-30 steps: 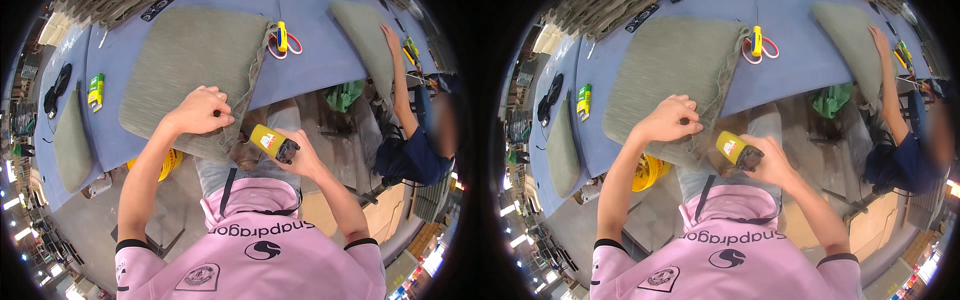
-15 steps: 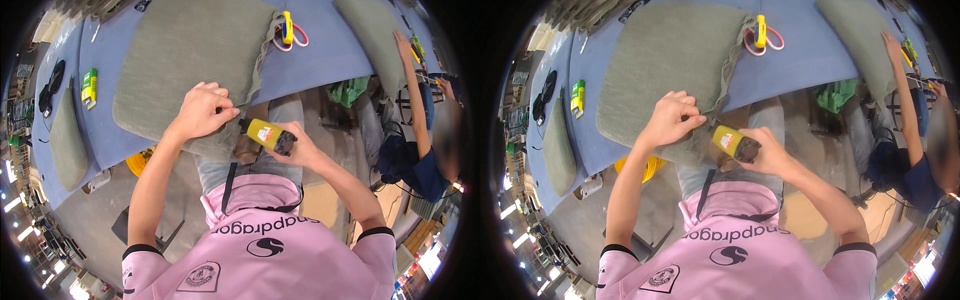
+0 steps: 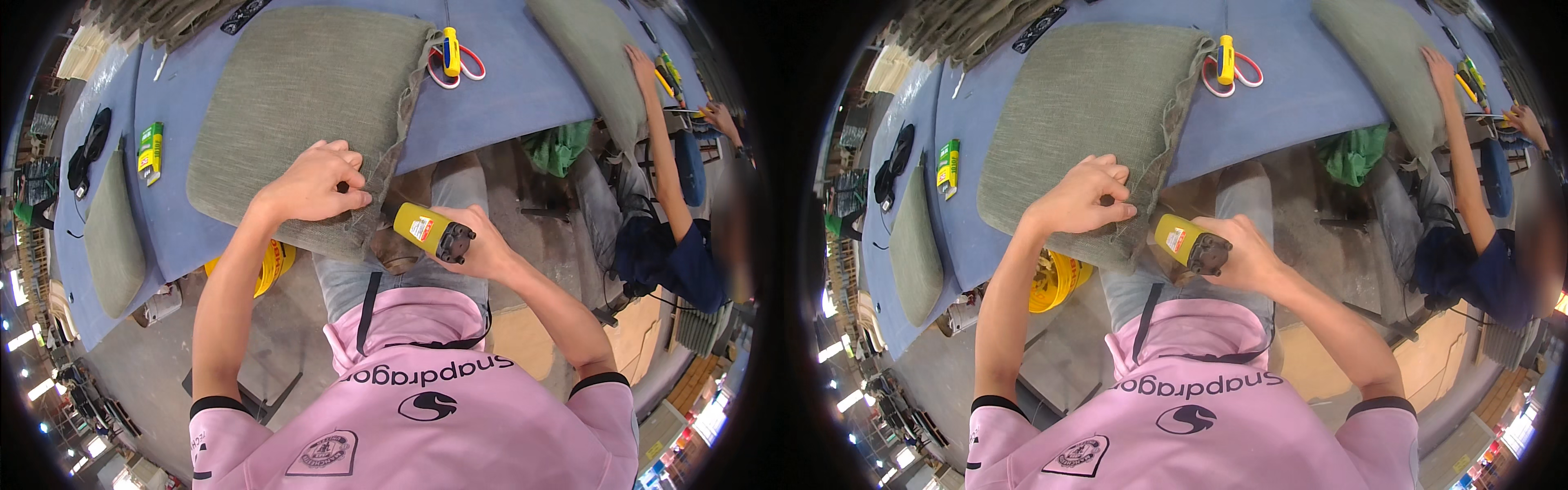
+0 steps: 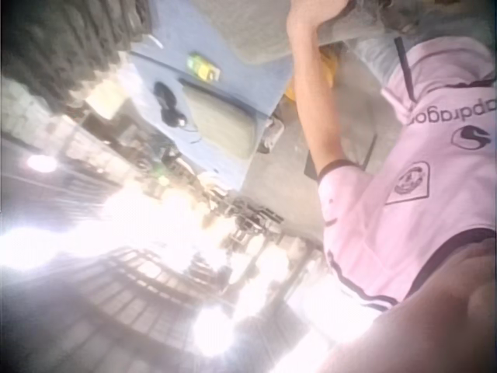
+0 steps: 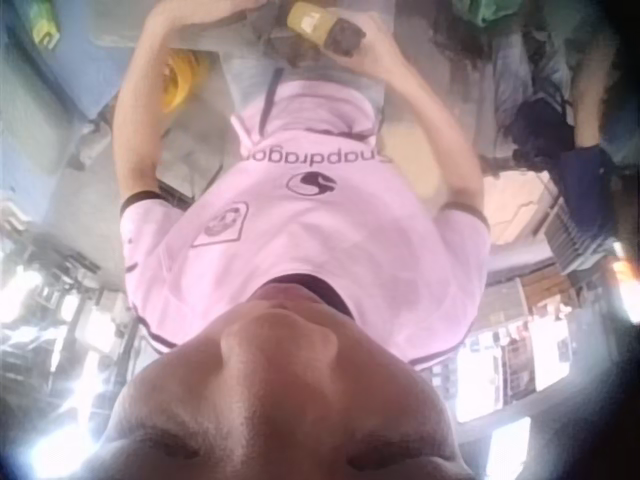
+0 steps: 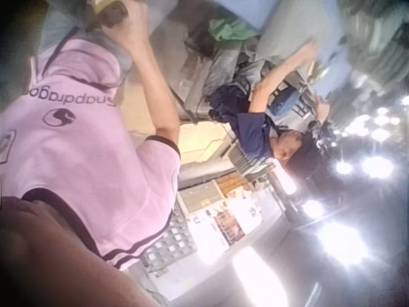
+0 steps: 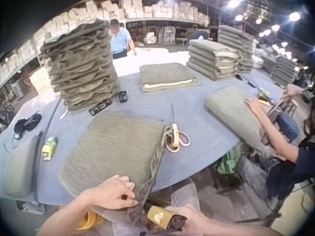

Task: The person staples fabric onto cushion foam using a staple gun, then trims excess fabric with scissors and a seam ripper. They fold and secure edges, flip cushions, and stack finished units on a workbench.

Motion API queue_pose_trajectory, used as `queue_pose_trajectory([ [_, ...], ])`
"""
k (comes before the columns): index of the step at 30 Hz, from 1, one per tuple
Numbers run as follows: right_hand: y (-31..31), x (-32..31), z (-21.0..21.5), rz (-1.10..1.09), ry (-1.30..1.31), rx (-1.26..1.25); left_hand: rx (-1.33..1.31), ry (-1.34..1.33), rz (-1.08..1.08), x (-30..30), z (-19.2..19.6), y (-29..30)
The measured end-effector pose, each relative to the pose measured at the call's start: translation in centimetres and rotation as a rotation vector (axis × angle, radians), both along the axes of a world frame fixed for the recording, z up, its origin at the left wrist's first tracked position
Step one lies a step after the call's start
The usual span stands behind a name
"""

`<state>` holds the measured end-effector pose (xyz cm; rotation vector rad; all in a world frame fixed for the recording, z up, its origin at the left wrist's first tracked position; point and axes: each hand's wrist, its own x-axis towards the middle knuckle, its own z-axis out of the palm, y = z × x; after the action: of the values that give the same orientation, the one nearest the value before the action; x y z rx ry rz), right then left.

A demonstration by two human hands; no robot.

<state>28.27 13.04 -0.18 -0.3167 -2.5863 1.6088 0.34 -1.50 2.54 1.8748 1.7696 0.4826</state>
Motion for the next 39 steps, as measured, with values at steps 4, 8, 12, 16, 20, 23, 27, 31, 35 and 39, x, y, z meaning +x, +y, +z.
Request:
queue_pose_trajectory([
  [4,0.1,-0.4,0.6,0.0,0.014,0.028,-0.011,-0.058,0.061,0.2,-0.2,-0.3],
  [8,0.2,-0.8,1.4,-0.017,0.033,0.014,0.041,-0.066,0.111,0.8,-1.0,-0.5],
  [12,0.0,-0.9,-0.7,-0.014,0.032,0.034,0.11,-0.062,0.15,1.3,-1.8,-0.5],
  [16,-0.5,-0.5,-1.0,0.004,-0.118,-0.01,0.117,0.012,0.165,1.5,-0.9,-0.6],
  [20,-0.7,0.6,-0.2,-0.044,-0.065,-0.024,-0.056,0.255,0.051,2.7,2.7,-0.4],
  [23,-1.1,1.2,-0.3,-0.041,-0.067,0.008,0.064,0.288,0.008,2.8,1.4,-0.6],
  [27,-1.2,1.0,-0.2,-0.037,-0.101,-0.037,-0.04,0.005,-0.075,-0.1,0.6,-0.1],
  [31,-1.5,1.1,-0.6,-0.047,-0.068,0.057,-0.078,-0.01,-0.051,-0.4,0.4,0.1],
  [35,-1.1,0.4,0.8,-0.025,-0.105,0.007,-0.032,-0.018,-0.04,-0.7,-0.2,-0.1],
  [39,-0.6,-0.2,0.8,-0.002,-0.156,-0.107,-0.004,-0.088,-0.003,-0.3,-0.5,-0.5],
])
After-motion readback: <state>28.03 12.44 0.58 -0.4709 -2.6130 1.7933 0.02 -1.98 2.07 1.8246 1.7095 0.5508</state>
